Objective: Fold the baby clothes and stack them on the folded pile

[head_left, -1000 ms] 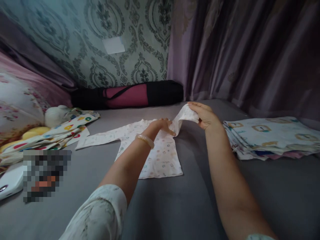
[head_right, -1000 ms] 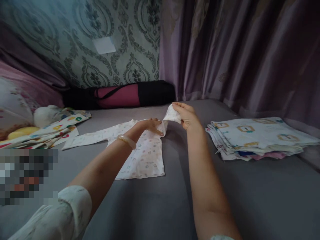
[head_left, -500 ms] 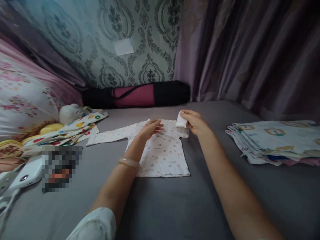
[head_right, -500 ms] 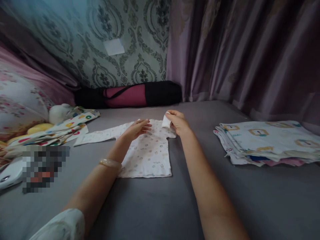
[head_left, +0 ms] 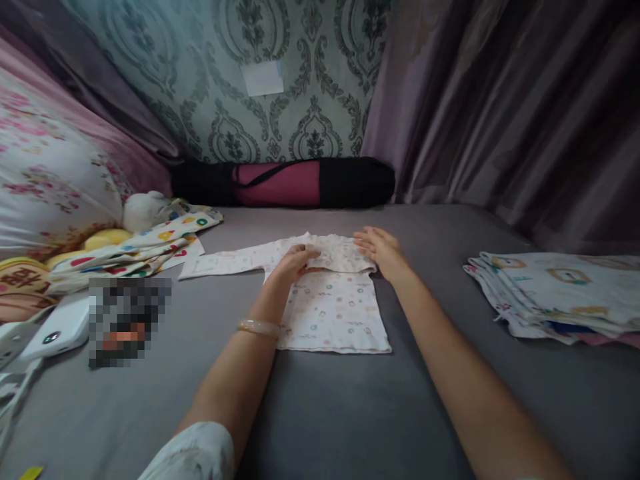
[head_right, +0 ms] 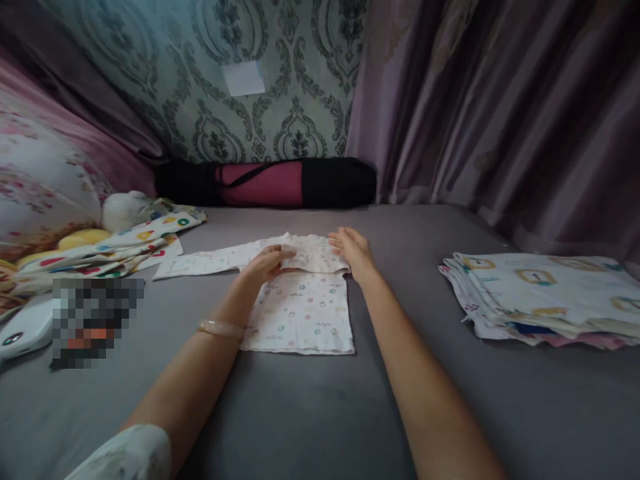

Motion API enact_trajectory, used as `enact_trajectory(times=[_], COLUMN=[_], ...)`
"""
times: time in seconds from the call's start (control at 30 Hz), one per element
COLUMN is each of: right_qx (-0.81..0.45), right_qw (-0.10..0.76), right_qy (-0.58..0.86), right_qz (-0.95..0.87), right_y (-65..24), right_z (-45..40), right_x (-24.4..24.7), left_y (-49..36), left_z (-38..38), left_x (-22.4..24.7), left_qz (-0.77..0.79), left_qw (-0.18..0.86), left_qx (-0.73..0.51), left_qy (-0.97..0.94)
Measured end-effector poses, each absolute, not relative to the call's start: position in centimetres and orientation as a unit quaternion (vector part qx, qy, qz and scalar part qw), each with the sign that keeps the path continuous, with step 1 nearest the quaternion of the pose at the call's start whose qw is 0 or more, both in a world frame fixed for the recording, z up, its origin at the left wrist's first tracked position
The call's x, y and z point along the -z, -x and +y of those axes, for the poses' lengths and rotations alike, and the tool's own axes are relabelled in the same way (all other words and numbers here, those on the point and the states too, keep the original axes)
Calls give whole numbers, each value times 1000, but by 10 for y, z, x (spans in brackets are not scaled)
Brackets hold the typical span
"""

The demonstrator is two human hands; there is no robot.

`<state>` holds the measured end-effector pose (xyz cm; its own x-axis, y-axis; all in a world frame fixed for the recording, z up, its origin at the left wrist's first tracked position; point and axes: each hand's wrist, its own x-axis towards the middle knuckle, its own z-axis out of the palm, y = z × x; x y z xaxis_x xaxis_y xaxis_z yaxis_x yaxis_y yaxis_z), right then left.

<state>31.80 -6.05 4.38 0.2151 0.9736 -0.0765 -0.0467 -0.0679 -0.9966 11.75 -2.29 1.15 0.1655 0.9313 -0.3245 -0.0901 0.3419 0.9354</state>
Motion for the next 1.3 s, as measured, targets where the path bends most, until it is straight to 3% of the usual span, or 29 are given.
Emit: enact_trajectory(times=[0.17,0.4,0.6,0.9,1.3], right_qx=[-374,-335,-165,-87,-64], right_qw=[548,525,370,149,74], right_qy=[621,665,707,675,688], right_qz=[-416,-411,-580,-718,-719], right_y=[-347,-348,-339,-321,-327], right_z=[-54,-46,-46,-61,-60], right_x=[-38,-19,-5,7,11], left_y=[-120,-109,-97,-89,-77], left_z=[-19,-8,-2,2,2], left_x=[-7,-10,-5,9,12], left_qz=[500,495,581,601,674], left_qw=[565,487,456,417,215], left_qx=[-466,-549,-526,-515,-420], left_qy=[-462,-466,-422,-446,-568])
